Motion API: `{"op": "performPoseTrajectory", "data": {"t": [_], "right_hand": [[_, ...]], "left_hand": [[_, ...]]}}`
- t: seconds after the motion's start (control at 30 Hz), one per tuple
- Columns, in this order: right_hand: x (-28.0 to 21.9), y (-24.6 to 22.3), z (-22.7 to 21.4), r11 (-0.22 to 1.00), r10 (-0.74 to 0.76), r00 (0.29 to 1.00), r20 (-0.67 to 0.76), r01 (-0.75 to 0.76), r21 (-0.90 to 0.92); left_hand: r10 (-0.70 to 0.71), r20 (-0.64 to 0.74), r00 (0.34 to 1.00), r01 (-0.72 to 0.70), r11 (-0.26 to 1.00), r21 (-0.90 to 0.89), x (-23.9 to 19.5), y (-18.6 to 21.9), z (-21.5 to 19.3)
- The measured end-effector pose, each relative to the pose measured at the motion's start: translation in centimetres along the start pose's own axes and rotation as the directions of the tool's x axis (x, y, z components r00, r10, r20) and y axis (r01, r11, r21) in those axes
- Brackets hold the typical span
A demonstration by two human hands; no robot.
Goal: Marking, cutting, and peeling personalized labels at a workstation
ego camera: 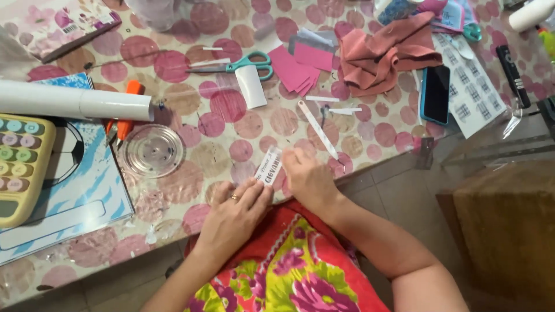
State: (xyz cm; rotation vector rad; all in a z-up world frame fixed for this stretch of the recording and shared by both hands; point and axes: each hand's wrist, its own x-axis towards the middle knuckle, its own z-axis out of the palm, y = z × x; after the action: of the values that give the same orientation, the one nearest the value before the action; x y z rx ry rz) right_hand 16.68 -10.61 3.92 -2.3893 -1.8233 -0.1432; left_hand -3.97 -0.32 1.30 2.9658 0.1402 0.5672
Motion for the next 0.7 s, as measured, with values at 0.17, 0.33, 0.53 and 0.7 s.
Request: {"op": "performPoseTrajectory", "data": {"t": [0.17, 0.33, 0.53, 0.7], "right_hand": [[1.1, 1.0, 0.2, 0.996, -0.021, 0.983, -0.182, 0.006, -0.087], [0.6, -0.3, -1.7, 0.993, -0.002, 0.984, -0.180, 0.024, 0.120], [1.0, 0.2, 0.2, 1.000, 0.009, 0.994, -0.112, -0.008, 0.004], [0.8, -0.9, 0.0, 0.999, -0.009, 0.994, -0.105, 0.013, 0.045]], "left_hand": [[0.016, -0.057, 0.998, -0.016, 1.000, 0.011, 0.6, -0.6, -0.5], [0.010, -0.043, 0.999, -0.008, 0.999, 0.037, 0.4, -0.7, -0.1], [0.028, -0.008, 1.000, -0.028, 0.997, 0.071, 0.3, -0.8, 0.1], [0.020, 0.040, 0.999, -0.024, 0.995, 0.095, -0.3, -0.6, 0.3]]}}
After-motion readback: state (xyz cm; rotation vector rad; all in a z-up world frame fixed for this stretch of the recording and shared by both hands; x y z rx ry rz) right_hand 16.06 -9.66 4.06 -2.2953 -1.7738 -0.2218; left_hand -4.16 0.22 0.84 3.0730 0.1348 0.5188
